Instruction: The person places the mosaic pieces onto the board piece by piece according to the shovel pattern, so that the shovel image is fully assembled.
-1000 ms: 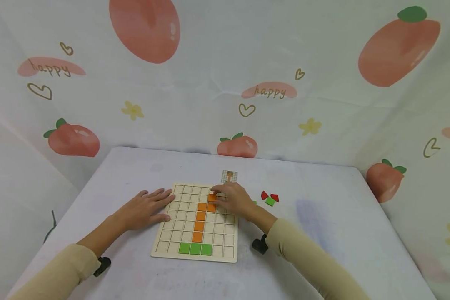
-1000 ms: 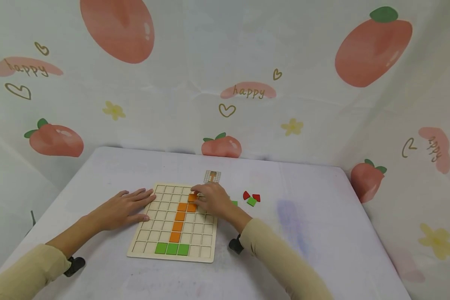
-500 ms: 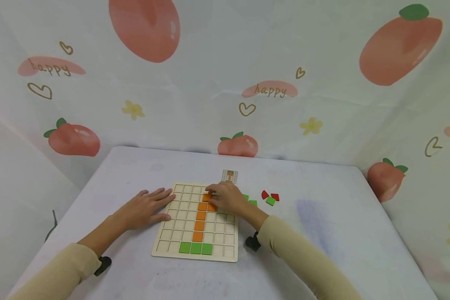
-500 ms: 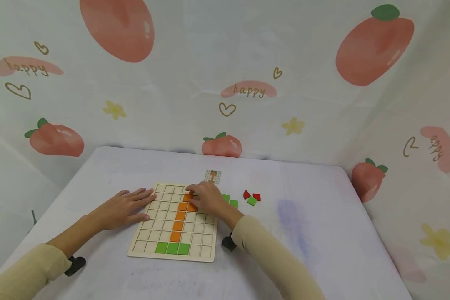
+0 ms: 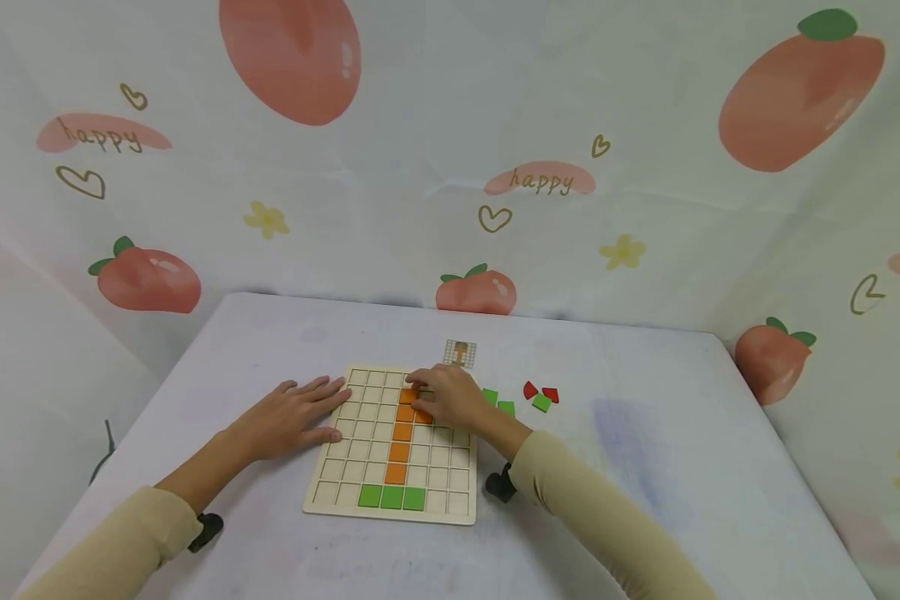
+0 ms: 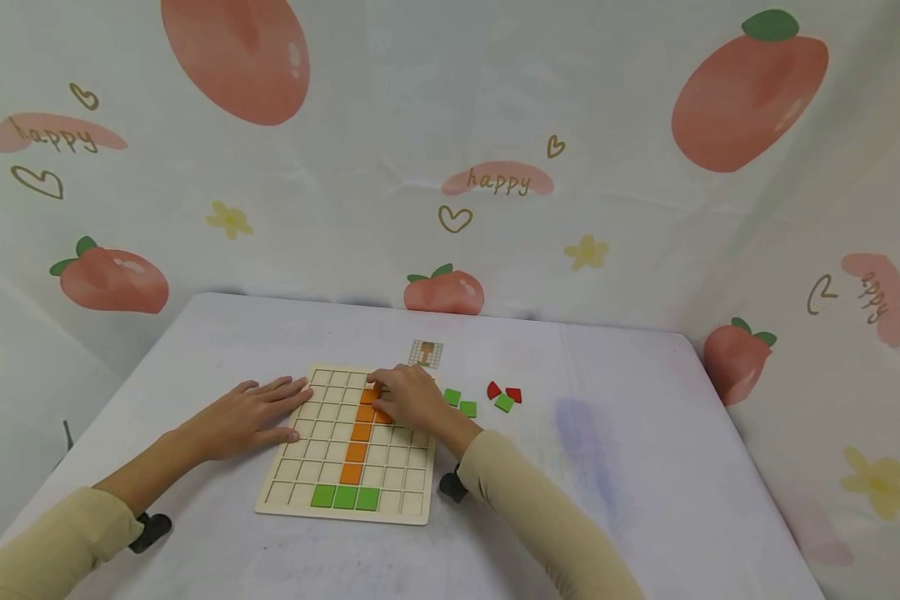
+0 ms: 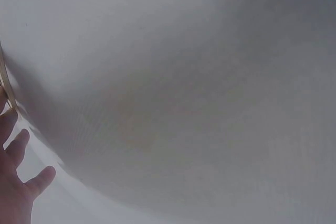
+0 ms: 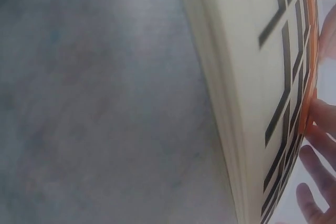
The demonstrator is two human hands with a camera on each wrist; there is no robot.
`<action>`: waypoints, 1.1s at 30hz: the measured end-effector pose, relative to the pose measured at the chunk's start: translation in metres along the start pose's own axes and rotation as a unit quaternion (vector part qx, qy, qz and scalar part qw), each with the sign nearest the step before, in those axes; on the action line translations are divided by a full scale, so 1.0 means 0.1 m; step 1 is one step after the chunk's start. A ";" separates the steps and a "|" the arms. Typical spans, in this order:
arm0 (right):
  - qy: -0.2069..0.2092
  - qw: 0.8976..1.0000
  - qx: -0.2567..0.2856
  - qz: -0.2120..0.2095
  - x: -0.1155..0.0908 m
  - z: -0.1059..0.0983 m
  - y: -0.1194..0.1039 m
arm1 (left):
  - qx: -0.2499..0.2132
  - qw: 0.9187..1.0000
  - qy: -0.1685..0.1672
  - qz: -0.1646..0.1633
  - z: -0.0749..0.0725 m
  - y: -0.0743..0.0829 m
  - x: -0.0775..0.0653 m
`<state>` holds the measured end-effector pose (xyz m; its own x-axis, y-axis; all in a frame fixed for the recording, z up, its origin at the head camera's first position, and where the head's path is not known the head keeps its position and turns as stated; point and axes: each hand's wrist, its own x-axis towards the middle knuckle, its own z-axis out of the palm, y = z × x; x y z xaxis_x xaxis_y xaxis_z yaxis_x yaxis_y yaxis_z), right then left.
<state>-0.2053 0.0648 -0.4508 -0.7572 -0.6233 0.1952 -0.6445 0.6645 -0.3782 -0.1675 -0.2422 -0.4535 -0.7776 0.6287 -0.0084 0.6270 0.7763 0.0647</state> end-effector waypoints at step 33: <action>-0.035 0.998 0.046 0.034 -0.67 -0.40 0.26 | 0.000 1.000 0.003 0.003 -0.04 0.04 0.00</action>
<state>-0.1753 0.1401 -0.4375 -0.7880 -0.6069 0.1040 -0.5767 0.6682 -0.4701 -0.1655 -0.2390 -0.4494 -0.7744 0.6327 -0.0026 0.6312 0.7729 0.0642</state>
